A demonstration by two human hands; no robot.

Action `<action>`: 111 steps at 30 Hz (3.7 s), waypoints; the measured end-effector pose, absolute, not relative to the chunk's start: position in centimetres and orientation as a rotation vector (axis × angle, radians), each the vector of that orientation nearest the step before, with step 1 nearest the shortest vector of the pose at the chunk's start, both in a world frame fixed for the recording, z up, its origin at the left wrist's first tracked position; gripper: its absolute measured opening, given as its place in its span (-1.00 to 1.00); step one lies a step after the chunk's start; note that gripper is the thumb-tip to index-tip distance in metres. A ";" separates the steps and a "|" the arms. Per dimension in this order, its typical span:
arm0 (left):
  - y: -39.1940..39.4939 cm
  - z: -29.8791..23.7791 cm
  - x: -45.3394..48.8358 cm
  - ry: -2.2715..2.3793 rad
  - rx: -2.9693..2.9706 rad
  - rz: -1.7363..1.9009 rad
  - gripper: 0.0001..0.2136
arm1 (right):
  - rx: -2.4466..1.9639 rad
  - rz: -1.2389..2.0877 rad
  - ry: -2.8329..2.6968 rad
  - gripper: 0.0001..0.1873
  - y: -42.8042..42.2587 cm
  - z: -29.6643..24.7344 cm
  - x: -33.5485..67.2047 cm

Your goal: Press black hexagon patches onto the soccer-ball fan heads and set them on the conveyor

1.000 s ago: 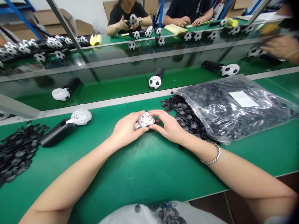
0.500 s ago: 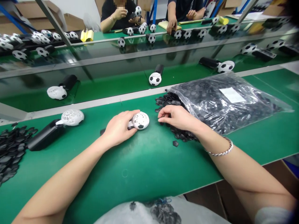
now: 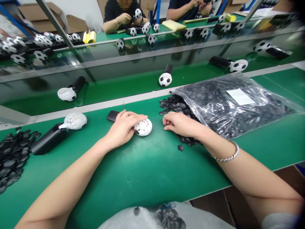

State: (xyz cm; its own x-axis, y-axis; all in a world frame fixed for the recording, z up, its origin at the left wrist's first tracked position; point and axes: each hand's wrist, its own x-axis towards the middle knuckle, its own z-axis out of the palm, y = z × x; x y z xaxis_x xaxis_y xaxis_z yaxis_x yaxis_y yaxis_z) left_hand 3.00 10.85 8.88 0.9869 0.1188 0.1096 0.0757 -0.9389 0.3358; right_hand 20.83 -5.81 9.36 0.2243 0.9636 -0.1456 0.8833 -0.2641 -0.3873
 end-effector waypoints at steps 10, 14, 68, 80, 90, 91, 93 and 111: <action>10.9 8.3 3.1 0.146 2.783 0.201 -0.40 | -1.776 0.473 -1.625 -0.89 -5.8 9.7 18.5; 10.6 8.6 3.1 0.160 2.767 0.168 -0.39 | -1.799 0.420 -1.606 -0.88 -5.9 10.1 17.4; 9.1 8.5 3.1 0.402 2.756 0.319 -0.43 | -1.603 0.865 -1.074 -0.86 -4.6 7.0 16.2; 9.7 8.7 3.3 0.191 2.648 0.313 -0.50 | -1.725 0.788 -1.232 -0.83 -3.9 7.1 18.6; 9.8 9.6 3.0 0.146 2.579 0.069 -0.44 | -2.341 0.090 -1.452 -0.88 -3.9 6.3 22.1; 10.0 9.8 2.9 0.108 2.546 0.001 -0.44 | -2.342 0.121 -1.454 -0.89 -3.9 6.4 22.2; 10.0 10.0 2.7 0.074 2.475 -0.052 -0.43 | -2.333 0.188 -1.456 -0.89 -4.0 6.8 22.5; 9.7 9.1 2.9 0.053 2.361 0.104 -0.53 | -1.610 0.393 -1.703 -0.80 -6.0 9.3 17.8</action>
State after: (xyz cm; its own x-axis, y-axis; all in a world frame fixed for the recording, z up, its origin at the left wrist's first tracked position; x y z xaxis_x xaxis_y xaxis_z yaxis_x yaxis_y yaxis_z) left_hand 2.89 9.73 9.11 0.9959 0.0691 0.0592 0.0077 -0.7116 0.7025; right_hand 17.75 -5.96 9.33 0.0691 0.9504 0.3034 0.7211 0.1626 -0.6735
